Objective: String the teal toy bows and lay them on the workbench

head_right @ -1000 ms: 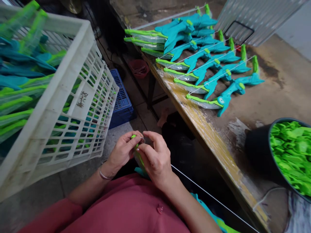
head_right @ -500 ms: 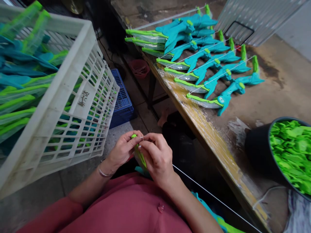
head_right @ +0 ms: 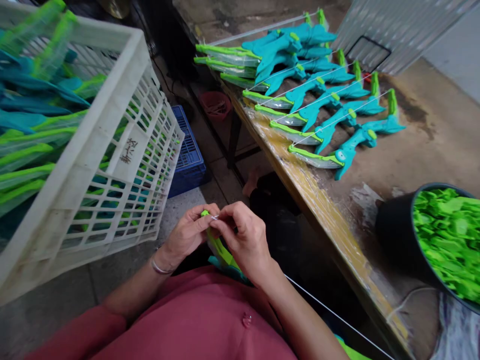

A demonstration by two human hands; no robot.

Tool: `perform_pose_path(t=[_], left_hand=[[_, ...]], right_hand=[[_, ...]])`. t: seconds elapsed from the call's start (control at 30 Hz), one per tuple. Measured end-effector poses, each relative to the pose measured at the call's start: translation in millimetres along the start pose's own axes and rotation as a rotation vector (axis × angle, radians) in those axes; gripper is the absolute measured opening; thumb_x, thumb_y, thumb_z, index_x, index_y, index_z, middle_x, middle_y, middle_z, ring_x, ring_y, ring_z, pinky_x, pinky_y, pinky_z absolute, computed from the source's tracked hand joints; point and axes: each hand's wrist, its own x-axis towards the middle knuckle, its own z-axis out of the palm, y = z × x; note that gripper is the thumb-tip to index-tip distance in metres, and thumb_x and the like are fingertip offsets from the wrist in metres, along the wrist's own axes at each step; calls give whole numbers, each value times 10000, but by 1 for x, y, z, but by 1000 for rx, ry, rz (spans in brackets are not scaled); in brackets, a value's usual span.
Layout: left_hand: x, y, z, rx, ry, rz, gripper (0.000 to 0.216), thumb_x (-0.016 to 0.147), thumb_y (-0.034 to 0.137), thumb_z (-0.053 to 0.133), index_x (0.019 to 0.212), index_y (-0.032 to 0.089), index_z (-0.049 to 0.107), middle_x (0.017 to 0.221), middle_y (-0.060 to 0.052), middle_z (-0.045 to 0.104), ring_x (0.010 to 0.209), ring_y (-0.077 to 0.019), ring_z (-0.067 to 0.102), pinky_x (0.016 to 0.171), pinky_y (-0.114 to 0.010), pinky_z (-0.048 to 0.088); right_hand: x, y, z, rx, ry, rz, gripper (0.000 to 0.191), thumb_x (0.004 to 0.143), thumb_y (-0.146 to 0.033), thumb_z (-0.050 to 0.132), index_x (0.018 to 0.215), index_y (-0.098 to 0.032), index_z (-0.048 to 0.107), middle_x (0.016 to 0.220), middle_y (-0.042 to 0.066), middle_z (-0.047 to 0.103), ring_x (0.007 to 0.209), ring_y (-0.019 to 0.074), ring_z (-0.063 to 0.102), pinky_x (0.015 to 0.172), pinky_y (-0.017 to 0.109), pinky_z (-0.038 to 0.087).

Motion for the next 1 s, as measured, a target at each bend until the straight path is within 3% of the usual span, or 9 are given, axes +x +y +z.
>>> perform_pose_path(t=[0.13,0.3,0.53,0.67,0.8,1.0], left_hand=[[0,0,-2,-26,-44,26,200,914,356,740,854,169,708,742,0,594,648,-115,563,630,-234,442],[0,3,-1,-42,-75,41,187,911,330,734,824,166,712,720,-4,586,636,-119,557,619,-239,436],[3,5,1,-32,-34,-7,201,859,347,765,800,171,689,697,4,581,636,-126,539,608,-246,413],[4,2,4,68,49,-23,240,870,361,736,753,168,655,676,12,566,630,-119,498,615,-252,383],[4,1,9,134,118,-3,257,892,346,689,712,171,636,653,16,558,618,-114,478,619,-256,371],[8,3,8,24,97,-73,216,834,356,741,750,167,680,620,15,594,564,-106,509,580,-244,382]], right_hand=[[4,0,-3,60,-44,67,116,929,-208,752,949,-205,638,836,-14,604,691,110,585,611,219,480],[2,2,-2,0,-90,14,181,961,-200,712,837,-202,580,776,-21,586,668,107,568,596,222,441],[-1,9,2,-195,-77,-125,212,1000,-193,645,843,-207,505,796,0,587,664,117,567,586,232,437],[-2,9,3,-240,-68,-161,195,1021,-208,608,858,-209,500,826,23,603,682,133,585,593,244,460],[-2,4,-1,-94,-96,-55,138,1003,-143,611,902,-206,541,863,17,602,734,130,591,645,244,480],[1,-3,-7,111,-96,20,130,1013,-104,546,943,-212,560,1060,52,608,946,148,627,802,275,518]])
